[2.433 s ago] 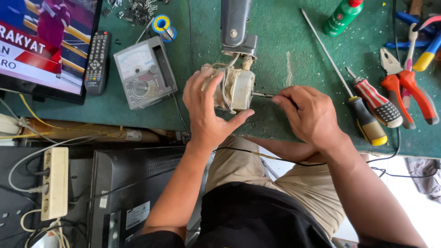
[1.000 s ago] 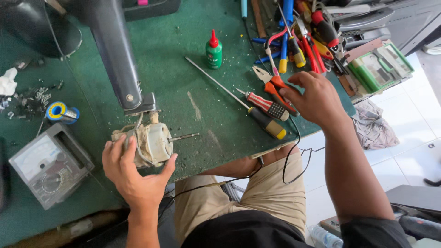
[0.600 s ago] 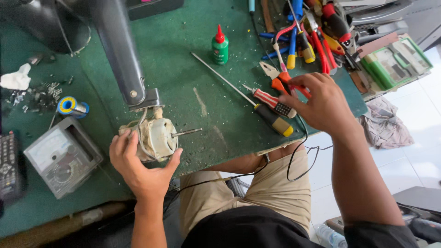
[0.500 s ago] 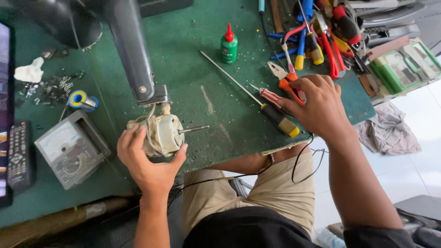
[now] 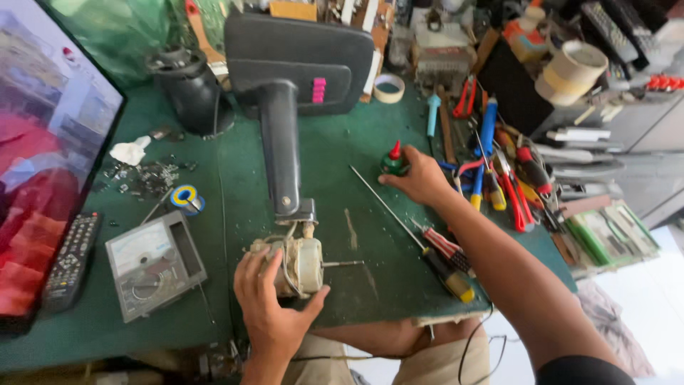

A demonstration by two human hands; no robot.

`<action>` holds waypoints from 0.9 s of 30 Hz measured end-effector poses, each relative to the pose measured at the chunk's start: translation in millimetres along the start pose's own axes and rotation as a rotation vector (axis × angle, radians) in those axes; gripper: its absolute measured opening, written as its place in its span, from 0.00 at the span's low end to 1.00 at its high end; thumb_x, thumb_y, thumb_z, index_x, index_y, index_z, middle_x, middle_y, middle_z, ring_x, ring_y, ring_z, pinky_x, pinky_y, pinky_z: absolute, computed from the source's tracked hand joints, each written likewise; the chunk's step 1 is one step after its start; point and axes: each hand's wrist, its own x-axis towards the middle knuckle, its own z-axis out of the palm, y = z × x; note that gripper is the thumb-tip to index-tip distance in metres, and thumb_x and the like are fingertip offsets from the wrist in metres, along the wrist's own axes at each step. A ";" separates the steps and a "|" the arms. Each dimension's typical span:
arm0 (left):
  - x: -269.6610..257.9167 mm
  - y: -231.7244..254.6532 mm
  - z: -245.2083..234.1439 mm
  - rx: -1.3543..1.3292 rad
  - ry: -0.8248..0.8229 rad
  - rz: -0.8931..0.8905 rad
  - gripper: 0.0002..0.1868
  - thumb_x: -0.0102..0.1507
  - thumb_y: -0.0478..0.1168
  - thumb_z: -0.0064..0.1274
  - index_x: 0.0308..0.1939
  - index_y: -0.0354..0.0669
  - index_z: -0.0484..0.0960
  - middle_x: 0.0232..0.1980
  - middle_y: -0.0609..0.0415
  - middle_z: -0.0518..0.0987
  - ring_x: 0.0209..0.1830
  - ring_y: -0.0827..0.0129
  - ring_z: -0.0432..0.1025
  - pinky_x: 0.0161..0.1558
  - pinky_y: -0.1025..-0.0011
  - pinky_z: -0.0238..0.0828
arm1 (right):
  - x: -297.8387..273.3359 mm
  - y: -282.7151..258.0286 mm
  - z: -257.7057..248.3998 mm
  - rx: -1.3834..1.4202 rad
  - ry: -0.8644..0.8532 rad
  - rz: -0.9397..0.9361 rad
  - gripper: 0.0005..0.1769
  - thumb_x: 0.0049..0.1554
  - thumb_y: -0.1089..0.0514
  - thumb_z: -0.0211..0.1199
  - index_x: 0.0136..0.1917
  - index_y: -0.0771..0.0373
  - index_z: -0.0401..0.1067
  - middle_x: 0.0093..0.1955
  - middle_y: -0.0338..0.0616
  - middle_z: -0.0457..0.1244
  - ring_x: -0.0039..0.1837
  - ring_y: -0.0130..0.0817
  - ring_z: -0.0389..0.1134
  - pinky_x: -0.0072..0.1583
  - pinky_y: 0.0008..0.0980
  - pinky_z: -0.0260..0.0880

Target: The person applies glue to a motor component, uses a screwdriver to adjust a screw, and uses pliers to manipulate a wire. They then wrap electrical tape around the motor shaft.

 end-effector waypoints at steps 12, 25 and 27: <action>-15.3 -18.3 15.7 0.106 0.120 -0.094 0.48 0.45 0.67 0.72 0.63 0.48 0.78 0.64 0.47 0.80 0.70 0.43 0.72 0.72 0.38 0.69 | 98.9 -5.3 25.1 -0.102 0.106 0.080 0.34 0.50 0.33 0.75 0.59 0.54 0.70 0.47 0.55 0.71 0.50 0.58 0.72 0.50 0.52 0.66; 13.2 5.3 -0.5 0.101 0.099 -0.087 0.38 0.56 0.62 0.65 0.58 0.38 0.77 0.63 0.39 0.78 0.68 0.37 0.71 0.75 0.36 0.65 | 36.5 14.8 -54.0 -0.149 0.132 -0.111 0.33 0.56 0.43 0.79 0.69 0.57 0.76 0.56 0.44 0.73 0.51 0.39 0.75 0.56 0.40 0.71; 10.4 7.7 -4.5 0.065 0.041 -0.056 0.39 0.59 0.64 0.63 0.57 0.35 0.76 0.62 0.36 0.77 0.66 0.36 0.71 0.74 0.33 0.64 | -14.8 33.8 -81.8 -0.205 0.246 -0.204 0.17 0.63 0.52 0.78 0.63 0.55 0.82 0.48 0.41 0.74 0.46 0.35 0.74 0.52 0.35 0.69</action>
